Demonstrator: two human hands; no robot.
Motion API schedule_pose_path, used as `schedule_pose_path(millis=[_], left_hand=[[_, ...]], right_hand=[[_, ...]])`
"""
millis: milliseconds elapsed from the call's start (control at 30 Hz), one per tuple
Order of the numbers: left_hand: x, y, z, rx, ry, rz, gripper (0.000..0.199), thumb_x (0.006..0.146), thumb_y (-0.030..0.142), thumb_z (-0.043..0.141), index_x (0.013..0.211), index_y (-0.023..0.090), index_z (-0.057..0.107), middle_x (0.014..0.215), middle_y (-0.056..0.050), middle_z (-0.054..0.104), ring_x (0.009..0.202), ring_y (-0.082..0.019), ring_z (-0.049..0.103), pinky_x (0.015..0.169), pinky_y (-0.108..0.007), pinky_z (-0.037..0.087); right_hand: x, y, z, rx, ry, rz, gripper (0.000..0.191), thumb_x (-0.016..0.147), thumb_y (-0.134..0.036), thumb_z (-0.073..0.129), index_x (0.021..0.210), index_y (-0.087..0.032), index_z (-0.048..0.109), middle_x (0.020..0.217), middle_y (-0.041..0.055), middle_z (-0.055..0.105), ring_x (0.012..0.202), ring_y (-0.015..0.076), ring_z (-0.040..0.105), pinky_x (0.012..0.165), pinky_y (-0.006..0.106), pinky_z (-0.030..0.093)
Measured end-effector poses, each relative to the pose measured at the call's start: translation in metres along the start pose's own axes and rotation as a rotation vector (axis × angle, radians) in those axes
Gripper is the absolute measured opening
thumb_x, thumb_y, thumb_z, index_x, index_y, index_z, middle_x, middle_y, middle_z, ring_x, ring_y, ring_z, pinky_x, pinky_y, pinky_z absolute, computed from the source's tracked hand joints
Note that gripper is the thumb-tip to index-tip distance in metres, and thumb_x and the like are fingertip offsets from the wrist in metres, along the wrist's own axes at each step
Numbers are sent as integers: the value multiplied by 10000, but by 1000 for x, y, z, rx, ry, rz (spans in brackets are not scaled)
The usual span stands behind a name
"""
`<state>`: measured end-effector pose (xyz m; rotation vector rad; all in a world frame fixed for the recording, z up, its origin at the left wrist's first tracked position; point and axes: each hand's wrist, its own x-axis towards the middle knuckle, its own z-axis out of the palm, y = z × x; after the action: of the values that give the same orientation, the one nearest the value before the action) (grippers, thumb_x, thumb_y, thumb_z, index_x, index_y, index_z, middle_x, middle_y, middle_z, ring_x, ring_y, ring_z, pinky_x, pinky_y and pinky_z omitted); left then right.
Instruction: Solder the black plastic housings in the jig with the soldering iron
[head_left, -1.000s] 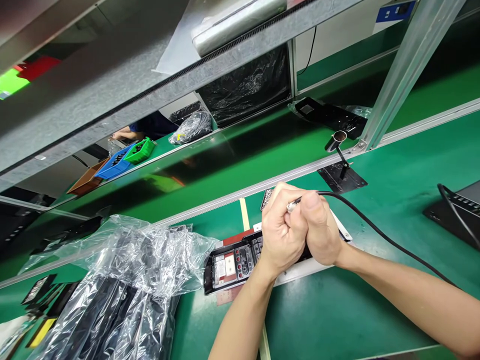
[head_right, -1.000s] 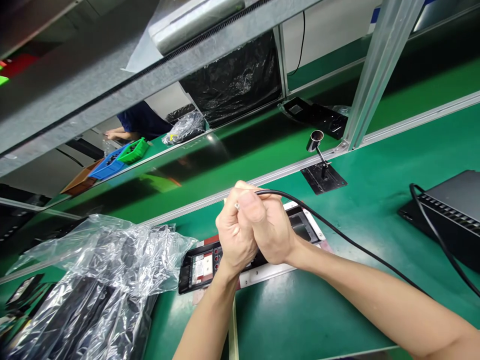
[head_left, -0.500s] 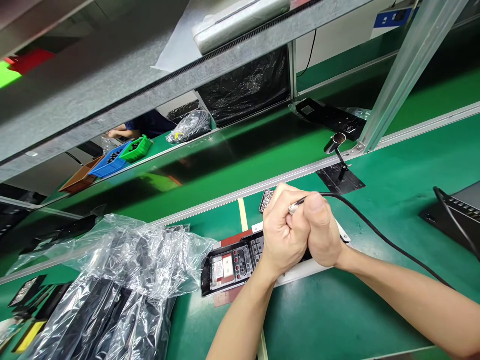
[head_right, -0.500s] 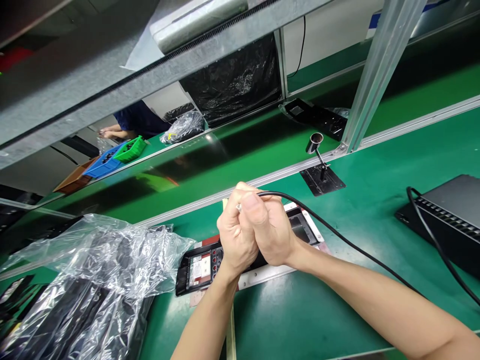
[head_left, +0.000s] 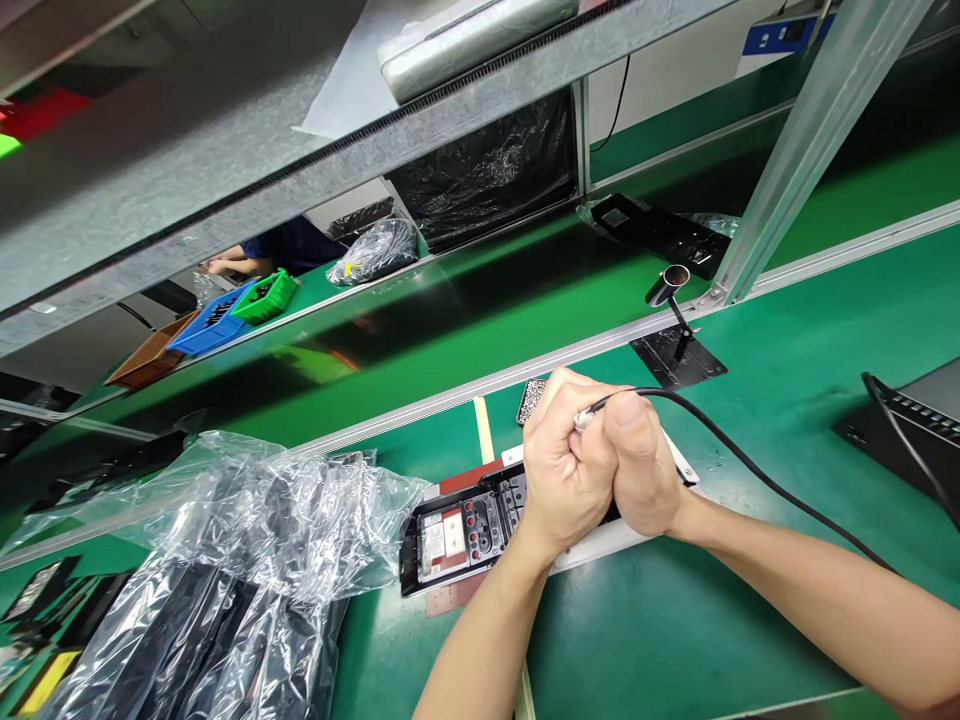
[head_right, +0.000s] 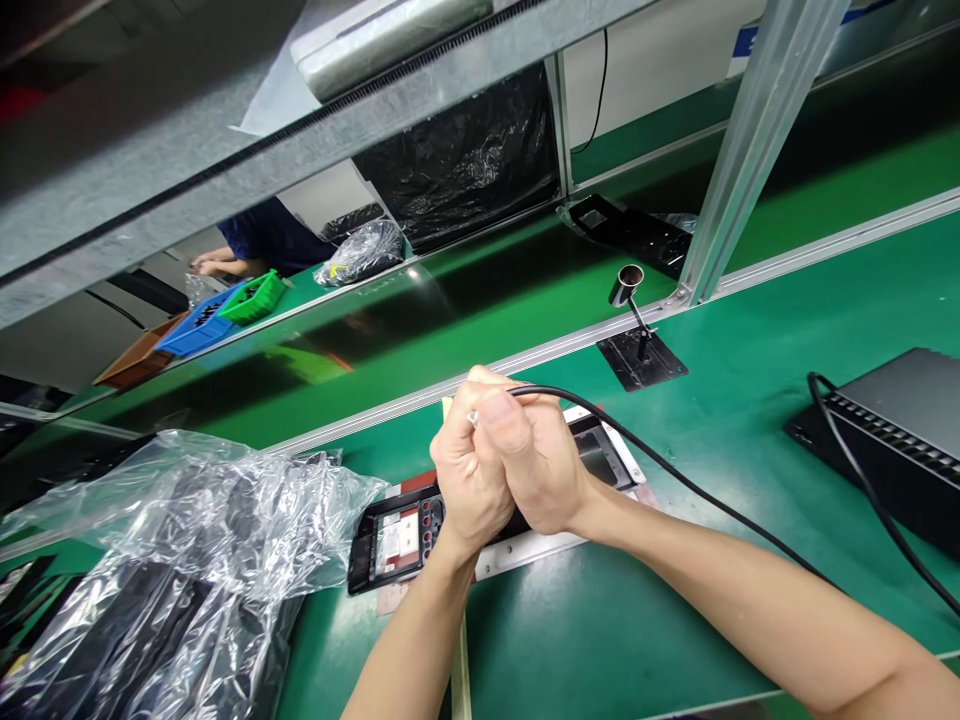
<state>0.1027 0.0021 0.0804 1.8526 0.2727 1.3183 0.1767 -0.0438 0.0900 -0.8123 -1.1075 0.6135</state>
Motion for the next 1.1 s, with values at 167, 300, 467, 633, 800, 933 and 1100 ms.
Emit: schedule_pose_path(millis=[167, 300, 467, 633, 800, 933, 1100], left_hand=[[0, -2, 1, -1, 13, 22, 298, 1066, 392, 554, 926, 179, 709, 841, -34, 646, 769, -159, 614, 710, -290, 508], [0, -2, 1, 23, 22, 25, 316, 1068, 410, 545, 922, 180, 705, 833, -35, 644, 765, -162, 618, 701, -290, 514], [0, -3, 1, 23, 24, 28, 324, 1067, 423, 542, 904, 182, 684, 835, -36, 648, 754, -163, 620, 695, -293, 513], [0, -4, 2, -4, 28, 51, 315, 1072, 410, 536, 910, 182, 681, 842, -31, 634, 765, -153, 610, 703, -280, 503], [-1, -4, 2, -3, 25, 48, 294, 1069, 397, 542, 919, 185, 678, 860, -28, 649, 776, -149, 615, 713, -275, 505], [-1, -4, 2, -14, 30, 50, 309, 1076, 398, 526, 907, 186, 674, 855, -26, 648, 778, -140, 609, 717, -264, 502], [-2, -3, 1, 17, 30, 42, 289, 1066, 394, 542, 928, 189, 692, 858, -31, 659, 783, -147, 621, 715, -267, 513]], right_hand=[[-1, 3, -1, -47, 14, 5, 627, 1052, -640, 381, 585, -223, 419, 548, -13, 439, 517, 140, 405, 534, 316, 364], [-1, 5, -1, -51, 7, 1, 626, 1051, -646, 382, 600, -219, 455, 547, -20, 447, 506, 138, 418, 533, 312, 375], [0, 5, -2, -52, 10, -11, 633, 1064, -616, 381, 579, -212, 417, 564, -22, 441, 511, 127, 412, 542, 310, 365], [0, 6, -2, -48, 9, -27, 621, 1072, -602, 379, 588, -213, 396, 546, -35, 406, 505, 121, 370, 564, 319, 360], [-1, 7, -2, -33, -1, -44, 616, 1079, -588, 374, 592, -211, 373, 534, -48, 345, 498, 111, 311, 584, 317, 371], [-2, 7, -2, -34, -14, -45, 631, 1083, -583, 363, 574, -210, 361, 532, -37, 360, 517, 121, 340, 592, 319, 377], [-1, 6, -2, -37, -22, -33, 612, 1072, -604, 364, 593, -225, 403, 524, -32, 372, 525, 144, 377, 577, 329, 390]])
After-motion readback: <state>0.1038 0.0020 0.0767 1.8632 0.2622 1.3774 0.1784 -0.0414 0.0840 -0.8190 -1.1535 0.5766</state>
